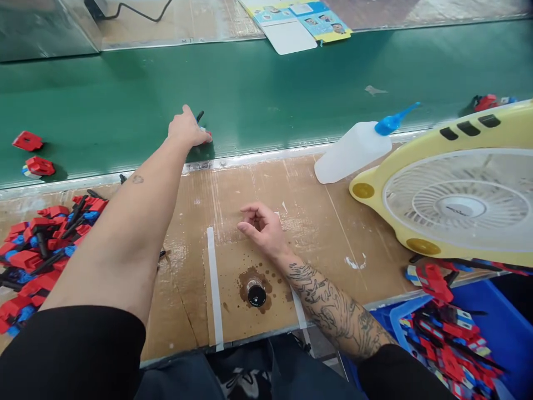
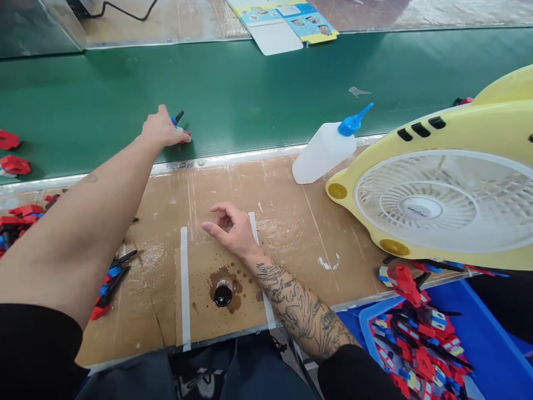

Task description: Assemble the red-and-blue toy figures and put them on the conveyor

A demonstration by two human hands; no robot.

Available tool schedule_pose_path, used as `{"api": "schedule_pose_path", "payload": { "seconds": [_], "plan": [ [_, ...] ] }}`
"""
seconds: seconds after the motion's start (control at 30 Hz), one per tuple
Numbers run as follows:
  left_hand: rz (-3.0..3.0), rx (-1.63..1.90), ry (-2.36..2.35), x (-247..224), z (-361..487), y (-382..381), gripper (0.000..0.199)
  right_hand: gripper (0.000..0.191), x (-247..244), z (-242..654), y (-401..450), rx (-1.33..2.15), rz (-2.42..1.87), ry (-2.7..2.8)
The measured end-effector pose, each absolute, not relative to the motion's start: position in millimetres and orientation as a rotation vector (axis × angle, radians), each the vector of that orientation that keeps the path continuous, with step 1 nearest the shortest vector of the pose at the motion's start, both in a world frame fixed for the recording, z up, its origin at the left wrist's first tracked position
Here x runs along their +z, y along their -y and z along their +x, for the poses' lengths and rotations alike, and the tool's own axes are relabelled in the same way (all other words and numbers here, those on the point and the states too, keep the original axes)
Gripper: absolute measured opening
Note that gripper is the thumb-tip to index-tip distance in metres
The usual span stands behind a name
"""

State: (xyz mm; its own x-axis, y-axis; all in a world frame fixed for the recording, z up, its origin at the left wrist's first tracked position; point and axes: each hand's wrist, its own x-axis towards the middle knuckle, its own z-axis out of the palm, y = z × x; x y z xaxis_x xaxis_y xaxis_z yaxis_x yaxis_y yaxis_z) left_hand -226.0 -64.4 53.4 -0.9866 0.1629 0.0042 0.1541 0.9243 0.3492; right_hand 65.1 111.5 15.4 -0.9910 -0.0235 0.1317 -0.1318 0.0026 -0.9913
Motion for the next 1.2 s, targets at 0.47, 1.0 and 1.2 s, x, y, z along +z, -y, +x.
{"api": "schedule_pose_path", "payload": {
  "seconds": [0.47,1.0,1.2],
  "plan": [
    [0.644,0.743,-3.07,99,-75,131,0.06,0.032,7,65,-119,2.114,0.116,2.176],
    [-0.002,0.683,-2.813,53,184,221,0.029,0.026,58,4,-70,1.381,0.725,2.516],
    [0.172,1.213,-2.689,40,188,221,0.013,0.015,88,-103,87,1.104,1.319,2.705]
  ]
}}
